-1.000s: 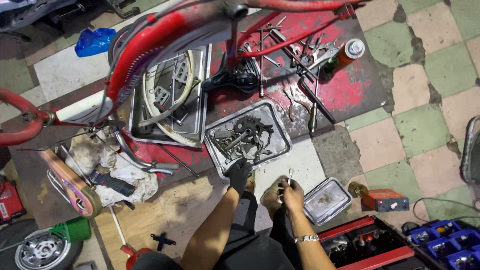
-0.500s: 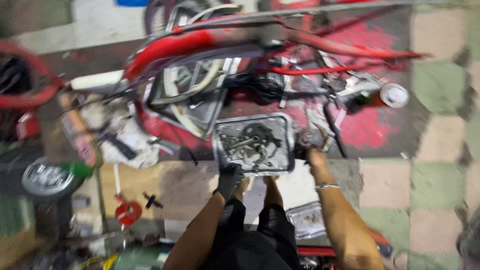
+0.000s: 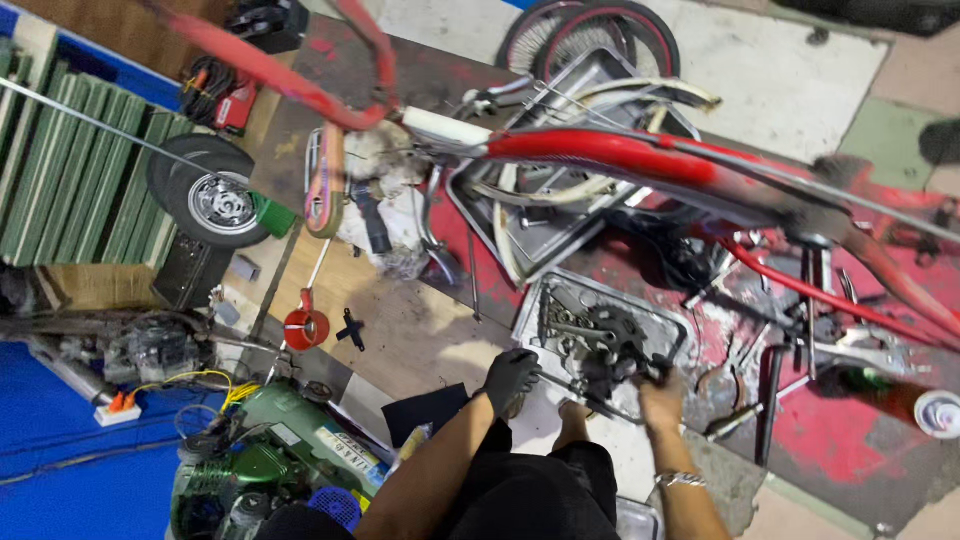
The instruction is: The person works on a bicycle frame by handling mechanical components, using a tool to loosen or tighten parts, and threading a wire through a small opening.
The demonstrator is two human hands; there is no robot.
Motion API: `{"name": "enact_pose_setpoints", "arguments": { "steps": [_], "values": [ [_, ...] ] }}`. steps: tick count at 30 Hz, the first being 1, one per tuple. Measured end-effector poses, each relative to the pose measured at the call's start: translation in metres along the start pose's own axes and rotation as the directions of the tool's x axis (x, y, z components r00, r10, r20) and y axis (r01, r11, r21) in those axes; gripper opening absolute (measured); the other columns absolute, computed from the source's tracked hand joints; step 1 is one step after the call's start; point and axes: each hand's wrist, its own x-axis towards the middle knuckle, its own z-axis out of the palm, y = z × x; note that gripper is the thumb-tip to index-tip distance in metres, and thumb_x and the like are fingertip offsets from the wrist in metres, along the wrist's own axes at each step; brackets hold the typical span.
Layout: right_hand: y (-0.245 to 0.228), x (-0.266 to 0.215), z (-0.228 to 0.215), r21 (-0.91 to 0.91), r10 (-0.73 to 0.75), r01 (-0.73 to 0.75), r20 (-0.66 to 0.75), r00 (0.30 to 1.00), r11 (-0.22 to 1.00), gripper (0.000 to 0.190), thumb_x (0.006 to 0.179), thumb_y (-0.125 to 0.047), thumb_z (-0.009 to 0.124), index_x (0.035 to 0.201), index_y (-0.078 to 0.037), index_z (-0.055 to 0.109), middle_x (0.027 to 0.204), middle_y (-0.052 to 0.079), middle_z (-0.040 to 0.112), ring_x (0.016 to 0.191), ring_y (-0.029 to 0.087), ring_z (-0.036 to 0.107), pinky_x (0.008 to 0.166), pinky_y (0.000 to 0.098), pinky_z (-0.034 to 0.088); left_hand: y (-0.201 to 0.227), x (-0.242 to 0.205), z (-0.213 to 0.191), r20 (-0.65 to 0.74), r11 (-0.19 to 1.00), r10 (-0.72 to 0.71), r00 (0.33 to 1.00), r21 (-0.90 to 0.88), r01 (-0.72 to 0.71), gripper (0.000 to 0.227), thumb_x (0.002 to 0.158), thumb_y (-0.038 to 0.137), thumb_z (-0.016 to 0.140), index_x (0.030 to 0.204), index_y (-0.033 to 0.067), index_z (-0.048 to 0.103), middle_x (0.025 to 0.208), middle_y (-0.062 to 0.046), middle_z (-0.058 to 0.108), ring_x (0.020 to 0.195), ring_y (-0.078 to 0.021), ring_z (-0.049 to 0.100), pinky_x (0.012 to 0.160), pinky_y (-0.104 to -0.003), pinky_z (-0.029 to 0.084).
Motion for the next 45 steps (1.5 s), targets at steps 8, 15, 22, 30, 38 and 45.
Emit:
{"name": "enact_pose_setpoints", "arguments": {
  "steps": [8, 15, 22, 30, 38, 45],
  "values": [
    [-0.042, -0.027, 0.143, 0.057, 0.209, -0.244, 0.353, 0.912, 0.968, 0.021, 0.092, -0.016, 0.069, 0.105, 0.000, 0.073, 0.094, 0.008, 0.077, 0.081, 0.018, 0.071, 0.071, 0.0315, 0.054, 0.125, -0.015, -0.096, -0.338, 0.968, 0.250, 0.907, 0.085, -0.235, 0.009, 0.095, 0.018, 0.069, 0.101, 0.0112, 0.068, 0.081, -0.004, 0.069, 0.063, -0.0145, 0.064, 0.052, -0.028, 0.049],
    [-0.084, -0.017, 0.297, -0.064, 0.225, -0.216, 0.293, 0.929, 0.974, 0.023, 0.094, -0.015, 0.066, 0.110, 0.000, 0.072, 0.093, 0.011, 0.075, 0.077, 0.021, 0.068, 0.066, 0.0344, 0.052, 0.281, 0.015, -0.222, -0.402, 0.955, 0.290, 0.869, 0.183, -0.234, 0.011, 0.095, 0.021, 0.067, 0.100, 0.0118, 0.069, 0.077, -0.003, 0.066, 0.060, -0.0156, 0.060, 0.052, -0.031, 0.047],
    [-0.080, -0.040, 0.424, -0.598, 0.213, -0.017, 0.259, 0.942, 0.801, 0.033, 0.089, -0.027, 0.069, 0.113, -0.005, 0.075, 0.099, 0.018, 0.077, 0.091, 0.031, 0.073, 0.078, 0.0412, 0.056, 0.353, 0.042, -0.292, -0.274, 0.888, 0.246, 0.930, 0.449, -0.102, 0.014, 0.090, 0.022, 0.072, 0.094, 0.0091, 0.069, 0.078, -0.005, 0.067, 0.065, -0.0184, 0.062, 0.057, -0.035, 0.048],
    [-0.059, 0.007, 0.463, -0.737, -0.094, 0.372, 0.390, 0.916, 0.564, 0.056, 0.088, -0.041, 0.072, 0.133, -0.009, 0.062, 0.121, 0.023, 0.069, 0.111, 0.042, 0.065, 0.090, 0.0491, 0.052, 0.325, 0.112, -0.310, -0.130, 0.535, 0.453, 0.882, 0.831, -0.153, 0.031, 0.085, 0.030, 0.078, 0.104, 0.0063, 0.072, 0.090, -0.016, 0.075, 0.084, -0.0330, 0.070, 0.072, -0.042, 0.054],
    [-0.061, 0.063, 0.484, -0.789, 0.089, 0.365, 0.464, 0.882, 0.495, 0.062, 0.078, -0.039, 0.081, 0.136, -0.022, 0.065, 0.109, 0.020, 0.073, 0.100, 0.039, 0.069, 0.084, 0.0479, 0.055, 0.318, 0.123, -0.311, -0.076, 0.535, 0.470, 0.879, 0.817, -0.215, 0.028, 0.085, 0.033, 0.076, 0.097, 0.0088, 0.074, 0.088, -0.011, 0.076, 0.083, -0.0280, 0.074, 0.071, -0.039, 0.056],
    [-0.055, 0.071, 0.490, -0.784, 0.033, 0.388, 0.460, 0.887, 0.485, 0.049, 0.077, -0.035, 0.084, 0.118, -0.012, 0.073, 0.106, 0.020, 0.074, 0.097, 0.039, 0.070, 0.083, 0.0466, 0.056, 0.333, 0.128, -0.313, -0.083, 0.601, 0.446, 0.891, 0.766, -0.230, 0.020, 0.089, 0.027, 0.073, 0.094, 0.0076, 0.070, 0.079, -0.011, 0.074, 0.070, -0.0233, 0.071, 0.066, -0.038, 0.055]
  ]
}}
